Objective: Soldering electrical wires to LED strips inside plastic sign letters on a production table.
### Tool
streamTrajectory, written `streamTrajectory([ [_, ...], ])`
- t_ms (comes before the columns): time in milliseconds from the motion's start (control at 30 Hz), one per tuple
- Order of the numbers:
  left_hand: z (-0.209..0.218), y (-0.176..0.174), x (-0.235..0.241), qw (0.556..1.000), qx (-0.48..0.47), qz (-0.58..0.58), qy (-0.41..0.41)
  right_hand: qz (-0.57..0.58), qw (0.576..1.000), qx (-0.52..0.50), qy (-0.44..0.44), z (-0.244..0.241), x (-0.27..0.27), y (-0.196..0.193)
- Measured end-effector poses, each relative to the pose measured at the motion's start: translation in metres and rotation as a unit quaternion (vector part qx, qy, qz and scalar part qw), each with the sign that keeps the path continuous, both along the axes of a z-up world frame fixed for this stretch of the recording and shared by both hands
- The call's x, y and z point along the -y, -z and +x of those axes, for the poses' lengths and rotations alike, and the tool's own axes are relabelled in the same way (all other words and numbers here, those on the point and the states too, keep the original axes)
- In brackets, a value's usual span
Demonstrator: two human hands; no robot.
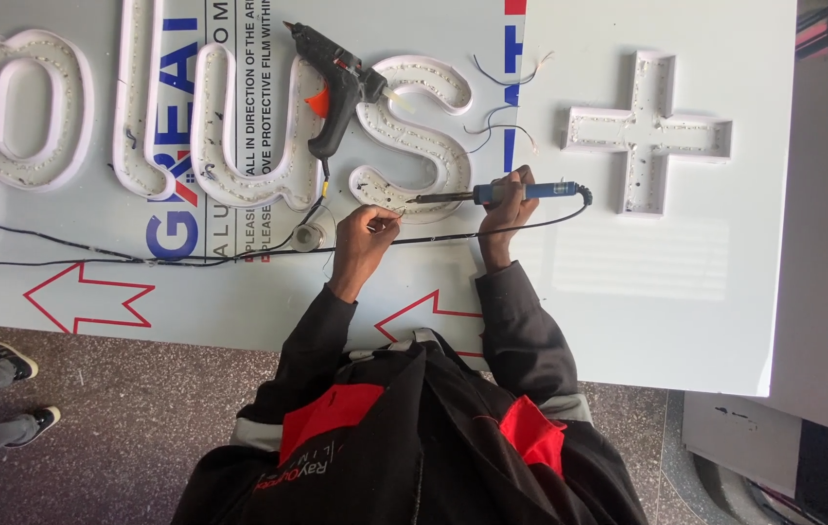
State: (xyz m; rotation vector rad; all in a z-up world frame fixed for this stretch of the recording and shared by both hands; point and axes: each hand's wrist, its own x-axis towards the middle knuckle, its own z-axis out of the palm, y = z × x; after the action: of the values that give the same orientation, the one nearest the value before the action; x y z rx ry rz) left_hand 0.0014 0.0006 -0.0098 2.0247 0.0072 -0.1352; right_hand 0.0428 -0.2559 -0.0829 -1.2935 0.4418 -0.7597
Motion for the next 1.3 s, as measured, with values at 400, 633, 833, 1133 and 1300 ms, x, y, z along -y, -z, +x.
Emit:
streamTrajectory([
  [400, 0.001, 0.012, 0.001, 1.000, 0.010, 0.001, 0.004, -0.013, 1.000, -0.016, -0.020, -0.004, -0.007, -0.016],
  [633, 0.003, 0.015, -0.001, 1.000, 0.020, 0.000, 0.010, -0.020, 0.999, -0.018, -0.019, -0.001, -0.005, -0.006],
  [833, 0.001, 0.016, -0.005, 0.999, 0.022, 0.016, 0.028, -0.013, 1.000, -0.018, -0.012, -0.004, -0.010, -0.025],
  [1133, 0.009, 0.056, -0.016, 0.996, 0.062, 0.050, 0.028, 0.095, 0.991, -0.089, 0.029, 0.003, -0.003, -0.024],
  [1300, 0.011, 0.059, -0.012, 0.986, -0.009, 0.147, 0.076, 0.050, 0.995, -0.070, 0.042, -0.003, -0.007, -0.053],
])
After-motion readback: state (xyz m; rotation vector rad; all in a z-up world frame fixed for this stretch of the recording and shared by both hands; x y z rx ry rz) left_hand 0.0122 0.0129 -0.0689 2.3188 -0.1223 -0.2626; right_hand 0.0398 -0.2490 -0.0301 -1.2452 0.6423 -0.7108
